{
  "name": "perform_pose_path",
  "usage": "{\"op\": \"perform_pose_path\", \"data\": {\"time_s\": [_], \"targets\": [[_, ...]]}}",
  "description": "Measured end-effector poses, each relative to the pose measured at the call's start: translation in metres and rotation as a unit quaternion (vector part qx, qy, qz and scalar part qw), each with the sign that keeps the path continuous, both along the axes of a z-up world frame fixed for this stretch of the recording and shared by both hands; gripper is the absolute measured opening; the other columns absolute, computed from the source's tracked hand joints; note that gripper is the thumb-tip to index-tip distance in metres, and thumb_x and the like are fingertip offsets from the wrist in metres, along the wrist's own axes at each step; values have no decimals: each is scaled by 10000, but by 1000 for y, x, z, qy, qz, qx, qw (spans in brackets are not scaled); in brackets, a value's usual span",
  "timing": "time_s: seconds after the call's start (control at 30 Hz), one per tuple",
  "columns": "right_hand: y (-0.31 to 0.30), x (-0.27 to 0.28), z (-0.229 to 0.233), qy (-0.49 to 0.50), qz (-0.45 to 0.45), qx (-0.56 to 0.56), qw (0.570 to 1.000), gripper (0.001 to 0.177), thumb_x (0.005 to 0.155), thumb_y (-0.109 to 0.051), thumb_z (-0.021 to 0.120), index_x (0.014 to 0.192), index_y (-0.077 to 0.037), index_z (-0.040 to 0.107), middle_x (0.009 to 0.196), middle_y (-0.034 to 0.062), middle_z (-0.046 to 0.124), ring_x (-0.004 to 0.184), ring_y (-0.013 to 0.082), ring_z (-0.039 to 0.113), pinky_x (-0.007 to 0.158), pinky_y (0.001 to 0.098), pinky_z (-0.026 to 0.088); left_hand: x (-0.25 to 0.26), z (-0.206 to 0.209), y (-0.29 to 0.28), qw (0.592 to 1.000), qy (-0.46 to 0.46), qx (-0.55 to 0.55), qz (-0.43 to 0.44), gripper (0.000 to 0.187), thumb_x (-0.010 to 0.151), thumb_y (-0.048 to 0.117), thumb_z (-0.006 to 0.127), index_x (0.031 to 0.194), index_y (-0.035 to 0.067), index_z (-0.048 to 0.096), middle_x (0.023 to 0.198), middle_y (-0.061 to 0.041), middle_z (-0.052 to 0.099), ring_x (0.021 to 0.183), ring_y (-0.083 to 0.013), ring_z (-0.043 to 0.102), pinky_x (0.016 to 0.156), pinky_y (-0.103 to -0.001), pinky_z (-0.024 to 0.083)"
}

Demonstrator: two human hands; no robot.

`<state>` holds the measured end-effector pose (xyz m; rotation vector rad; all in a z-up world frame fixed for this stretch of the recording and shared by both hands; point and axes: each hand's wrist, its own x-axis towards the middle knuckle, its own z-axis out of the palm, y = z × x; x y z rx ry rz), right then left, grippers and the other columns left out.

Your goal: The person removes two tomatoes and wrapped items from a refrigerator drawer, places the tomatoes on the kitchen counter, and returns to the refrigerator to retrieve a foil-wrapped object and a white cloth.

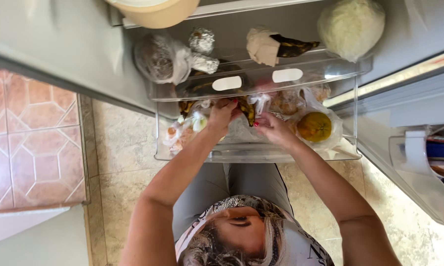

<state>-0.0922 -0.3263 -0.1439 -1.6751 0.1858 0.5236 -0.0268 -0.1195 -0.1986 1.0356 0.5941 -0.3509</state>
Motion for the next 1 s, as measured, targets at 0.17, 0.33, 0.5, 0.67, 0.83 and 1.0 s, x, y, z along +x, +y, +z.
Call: {"op": "perform_pose_path", "data": {"time_s": [0.17, 0.33, 0.5, 0.67, 0.83, 1.0], "targets": [[12, 11, -2, 14, -57, 89, 994, 452, 912, -111, 772, 1308, -32, 568, 1091, 38, 684, 919, 91, 693, 775, 256, 649, 12, -15, 1, 998, -19, -33, 57, 362, 968, 55, 711, 1271, -60, 551, 1131, -220, 620, 1028, -415, 678, 882, -521, 666], [2, 10, -17, 14, -19, 72, 997, 622, 804, 32, 795, 1360, -11, 519, 1210, 196, 599, 1026, 273, 695, 828, 383, 640, 23, -8, 12, 995, -9, 20, 99, 754, 664, 142, 1031, 1293, 26, 632, 1150, -200, 656, 940, -378, 692, 803, -472, 638], [-15, 10, -4, -38, 84, -107, 990, 522, 843, -133, 816, 1324, -142, 616, 1206, 110, 664, 1096, 263, 700, 938, 389, 589, 28, -25, 18, 946, -15, 277, -169, 772, 773, 278, 940, 1426, 170, 544, 1333, -91, 592, 1238, -281, 602, 959, -384, 600], [-30, 32, 7, -188, 63, -343, 918, 255, 901, -268, 791, 1131, -294, 684, 921, -56, 769, 857, 137, 748, 747, 295, 581, -10, 39, 30, 982, 18, 150, -112, 664, 980, 404, 778, 1465, 76, 466, 1451, -164, 538, 1382, -473, 454, 1119, -624, 448], [-11, 44, 32, -366, 106, -369, 848, 485, 858, -137, 723, 1322, -246, 629, 986, 88, 699, 929, 359, 718, 784, 477, 590, -3, 49, 42, 932, -27, 329, -149, 488, 924, 423, 771, 1238, 56, 702, 1191, -162, 729, 1195, -375, 659, 943, -502, 549], [-27, 67, -21, -430, 82, -320, 840, 370, 924, -90, 697, 1253, -258, 707, 1182, 61, 704, 1116, 321, 692, 908, 416, 574, -6, 44, 48, 870, -46, 432, -234, 536, 882, 496, 746, 1094, 4, 720, 1057, -204, 743, 1091, -410, 696, 884, -566, 570]]}}
